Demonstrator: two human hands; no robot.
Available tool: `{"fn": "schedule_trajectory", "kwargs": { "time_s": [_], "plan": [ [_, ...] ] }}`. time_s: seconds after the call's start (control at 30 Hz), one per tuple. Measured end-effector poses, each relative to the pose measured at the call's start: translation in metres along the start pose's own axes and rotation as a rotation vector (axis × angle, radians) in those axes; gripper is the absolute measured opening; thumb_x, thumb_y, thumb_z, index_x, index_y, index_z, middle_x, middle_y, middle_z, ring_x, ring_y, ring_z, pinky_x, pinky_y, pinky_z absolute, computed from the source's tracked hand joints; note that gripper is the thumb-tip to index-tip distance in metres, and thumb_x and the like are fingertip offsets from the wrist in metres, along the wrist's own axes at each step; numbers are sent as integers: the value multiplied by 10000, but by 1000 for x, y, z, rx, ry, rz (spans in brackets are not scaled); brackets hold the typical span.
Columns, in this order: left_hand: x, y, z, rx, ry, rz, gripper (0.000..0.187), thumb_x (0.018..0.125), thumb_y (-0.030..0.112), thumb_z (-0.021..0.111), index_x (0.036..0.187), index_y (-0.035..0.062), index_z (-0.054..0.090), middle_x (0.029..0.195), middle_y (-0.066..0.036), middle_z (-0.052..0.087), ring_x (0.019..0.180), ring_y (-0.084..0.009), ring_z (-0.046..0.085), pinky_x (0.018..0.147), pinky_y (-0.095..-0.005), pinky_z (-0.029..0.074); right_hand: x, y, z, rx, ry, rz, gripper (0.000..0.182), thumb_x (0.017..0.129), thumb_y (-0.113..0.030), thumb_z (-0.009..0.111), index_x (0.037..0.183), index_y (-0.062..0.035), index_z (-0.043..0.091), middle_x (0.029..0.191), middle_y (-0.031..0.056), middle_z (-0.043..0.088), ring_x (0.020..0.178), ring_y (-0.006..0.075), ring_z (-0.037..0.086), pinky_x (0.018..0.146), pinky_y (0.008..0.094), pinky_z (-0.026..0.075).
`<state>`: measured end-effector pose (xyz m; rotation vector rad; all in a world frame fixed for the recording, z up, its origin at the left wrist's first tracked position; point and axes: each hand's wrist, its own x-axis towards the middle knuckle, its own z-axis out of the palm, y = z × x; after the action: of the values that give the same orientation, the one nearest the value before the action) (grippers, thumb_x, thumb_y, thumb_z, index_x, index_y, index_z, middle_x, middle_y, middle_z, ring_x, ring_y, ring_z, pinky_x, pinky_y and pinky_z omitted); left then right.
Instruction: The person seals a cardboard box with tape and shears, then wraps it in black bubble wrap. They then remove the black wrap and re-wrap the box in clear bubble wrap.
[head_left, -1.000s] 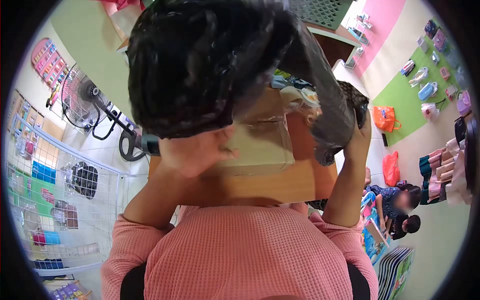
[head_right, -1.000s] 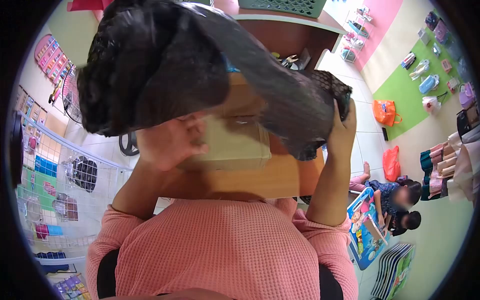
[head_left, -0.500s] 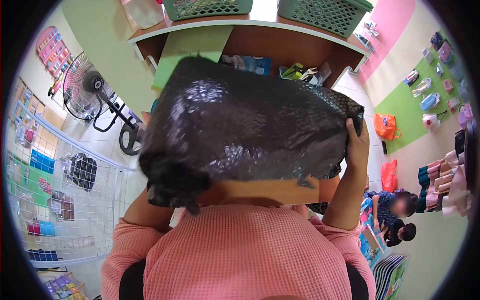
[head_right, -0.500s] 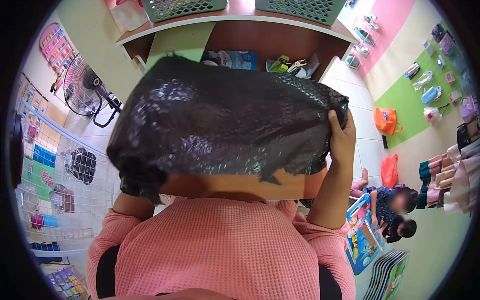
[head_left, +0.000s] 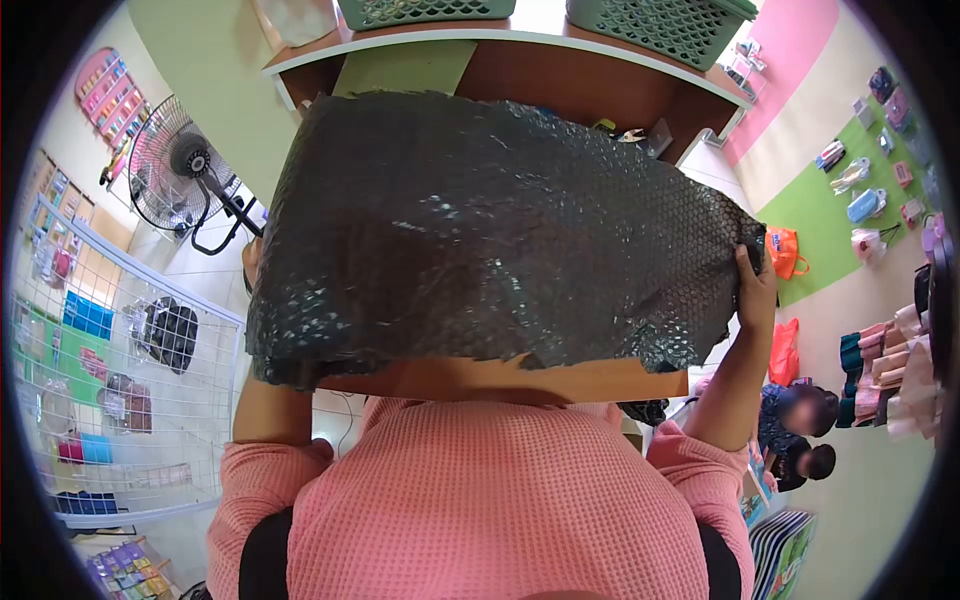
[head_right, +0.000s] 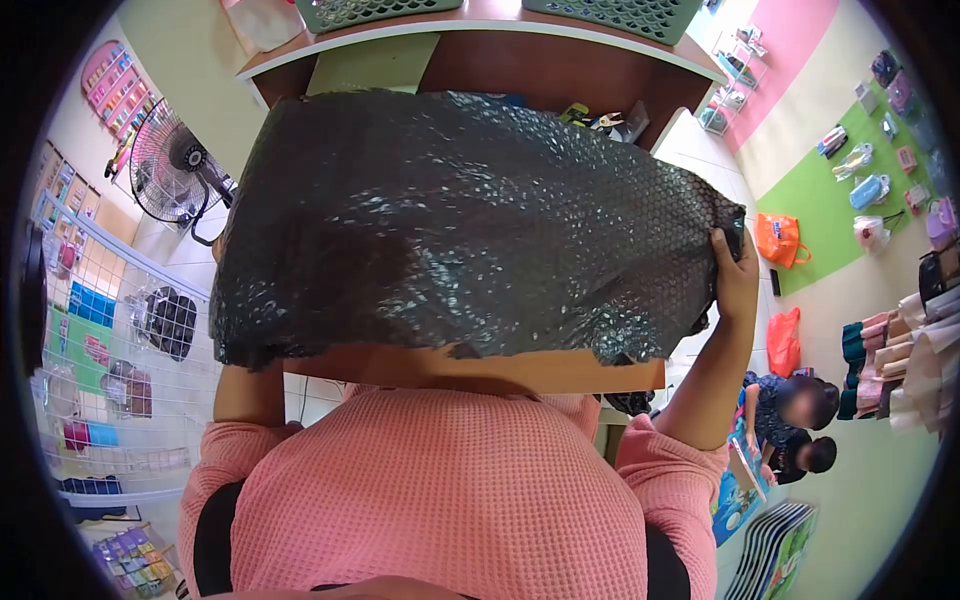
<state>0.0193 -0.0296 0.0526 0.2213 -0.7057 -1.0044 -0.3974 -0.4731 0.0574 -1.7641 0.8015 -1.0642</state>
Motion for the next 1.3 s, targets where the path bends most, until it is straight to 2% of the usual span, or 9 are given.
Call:
{"fn": "schedule_trajectory", "kwargs": {
  "time_s": [0.2,0.43,0.5,0.6,0.7,0.8,0.93,1.07,1.3],
  "plan": [
    [19,8,32,118,-70,-98,780,924,440,551,1520,-20,347,1541,-206,414,1337,-370,507,1072,-478,455,7,2,-10,-11,5,25,345,994,-238,661,1234,8,630,1105,46,674,1008,130,601,912,282,466],
    [28,-40,69,750,457,-282,777,894,235,701,1562,83,335,1542,-146,402,1320,-308,487,1003,-448,460,-9,14,12,-208,-263,167,743,912,-364,745,1457,-5,391,1298,144,585,1216,238,555,1021,340,442],
    [28,-54,83,1242,546,-247,832,838,256,794,1549,150,375,1524,-141,408,1337,-309,473,1017,-465,449,-34,-11,44,-911,-5,-93,977,790,-587,767,1515,-76,357,1579,258,270,1432,426,346,1124,543,325],
    [18,-70,115,1754,305,113,860,729,263,893,1480,175,484,1509,-155,422,1341,-329,479,1027,-488,448,-94,-75,93,-527,-158,-520,1031,614,-725,785,1438,-170,510,1595,212,279,1439,434,322,1142,564,268],
    [6,-76,124,1987,-197,191,863,622,307,944,1389,152,583,1506,-170,428,1323,-347,505,1039,-501,446,-117,-98,121,-556,-491,-781,796,647,-610,819,1293,-181,637,1520,151,439,1413,364,394,1140,541,307],
    [-7,-82,110,1941,-326,-8,868,503,328,964,1291,127,661,1418,-163,539,1262,-348,562,1021,-477,473,-117,-79,129,-476,-617,-842,340,725,-132,749,1062,-166,719,1233,45,691,1243,263,592,1039,497,459],
    [-11,-55,111,1880,-289,69,677,564,241,937,1182,95,704,1206,-140,682,1123,-326,652,955,-429,515,-100,-78,108,-370,-588,-799,314,670,6,709,962,-107,733,1031,33,754,1089,280,679,961,430,517],
    [-20,-4,99,2153,27,499,365,663,-50,724,1014,49,714,946,-125,735,931,-302,697,858,-382,539,-94,-77,98,-385,-596,-764,328,661,13,703,964,-110,730,1017,47,746,1002,278,682,884,421,522],
    [-45,24,92,2381,172,318,353,670,-99,638,980,30,749,1046,-99,719,1010,-285,669,851,-360,543,-101,-87,109,-413,-568,-796,342,631,6,699,951,-111,730,815,55,648,789,275,606,754,411,469]
  ]
}}
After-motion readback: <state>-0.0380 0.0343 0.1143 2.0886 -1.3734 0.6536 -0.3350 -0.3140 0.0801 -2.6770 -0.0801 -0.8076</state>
